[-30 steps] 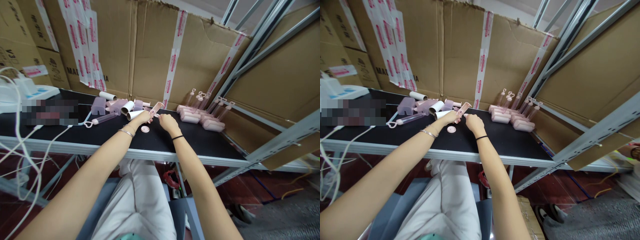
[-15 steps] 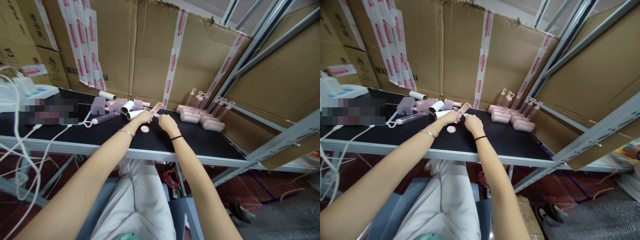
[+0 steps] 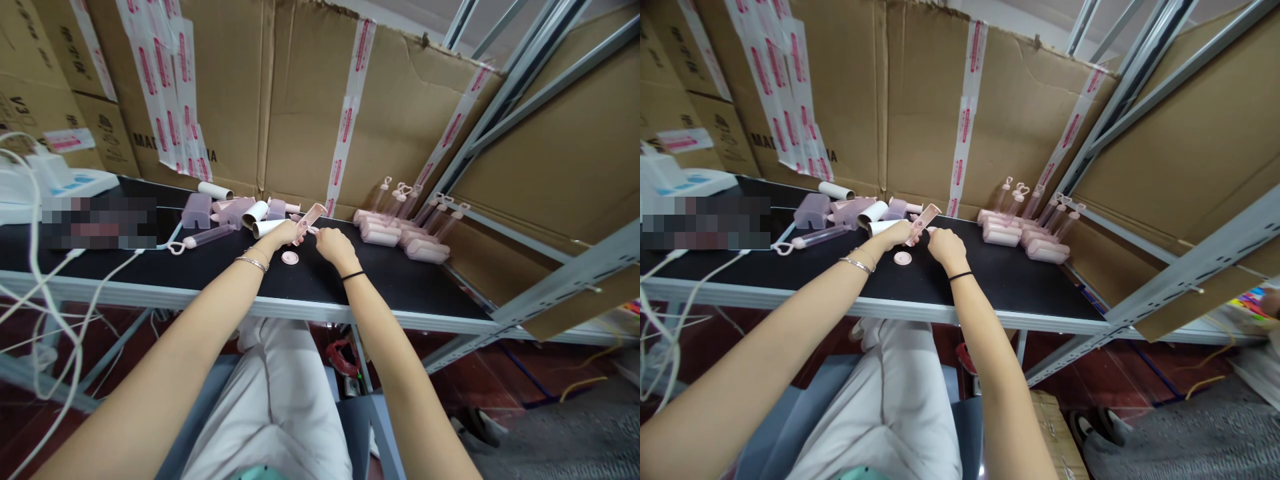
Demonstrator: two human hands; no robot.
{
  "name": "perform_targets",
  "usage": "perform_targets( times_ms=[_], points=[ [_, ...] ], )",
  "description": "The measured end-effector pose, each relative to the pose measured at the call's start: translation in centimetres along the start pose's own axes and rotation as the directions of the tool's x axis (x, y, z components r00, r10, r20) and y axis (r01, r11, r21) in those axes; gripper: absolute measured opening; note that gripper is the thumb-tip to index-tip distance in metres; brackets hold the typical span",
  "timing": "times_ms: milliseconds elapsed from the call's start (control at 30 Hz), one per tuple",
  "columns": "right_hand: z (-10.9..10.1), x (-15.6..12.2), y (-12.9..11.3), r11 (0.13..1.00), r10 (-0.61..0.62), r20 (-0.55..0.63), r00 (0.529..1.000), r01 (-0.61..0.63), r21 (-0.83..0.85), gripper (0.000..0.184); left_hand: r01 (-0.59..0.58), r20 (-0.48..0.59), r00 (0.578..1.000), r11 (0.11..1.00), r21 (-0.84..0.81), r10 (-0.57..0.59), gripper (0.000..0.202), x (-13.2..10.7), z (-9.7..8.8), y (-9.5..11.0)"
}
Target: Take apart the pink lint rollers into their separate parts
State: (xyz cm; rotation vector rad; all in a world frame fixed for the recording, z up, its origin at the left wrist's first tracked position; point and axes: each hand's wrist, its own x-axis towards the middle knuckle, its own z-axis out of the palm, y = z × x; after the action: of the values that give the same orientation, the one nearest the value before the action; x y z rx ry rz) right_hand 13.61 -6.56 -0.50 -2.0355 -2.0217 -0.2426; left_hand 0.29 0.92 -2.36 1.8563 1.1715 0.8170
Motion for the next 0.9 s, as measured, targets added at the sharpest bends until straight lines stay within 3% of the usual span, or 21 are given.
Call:
perform_targets(
  times_ms=[200, 467, 600, 900],
  points=[
    [0.3, -0.1, -0.3, 0.999, 0.003, -0.013, 1.0, -0.004, -0.049, 0.039, -0.011, -0.018, 1.0, 1.0, -0.008, 0.011, 0.044, -0.5, 0.0, 0.4],
    [1.1, -0.3, -0.6, 0.999, -0.02, 0.003, 1.0, 0.02, -0.048, 0.036, 0.064, 0.008, 0.998, 0.997, -0.046, -0.064, 0.041, -0.5, -0.2, 0.7],
    [1.2, 0.0, -1.1, 1.0, -0.02, -0.021, 1.0, 0.02, -0.019, 0.039, 0.028, 0.072, 0.997, 0.997, -0.077, -0.022, 0.038, -0.9, -0.5, 0.5],
    [0.6, -0.4, -1.2, 0.996, 0.0, -0.076, 0.997, -0.006, -0.088, 0.038, 0.028, 0.097, 0.995, 0.987, -0.16, -0.012, 0.038, -1.2, -0.6, 0.6]
  ],
)
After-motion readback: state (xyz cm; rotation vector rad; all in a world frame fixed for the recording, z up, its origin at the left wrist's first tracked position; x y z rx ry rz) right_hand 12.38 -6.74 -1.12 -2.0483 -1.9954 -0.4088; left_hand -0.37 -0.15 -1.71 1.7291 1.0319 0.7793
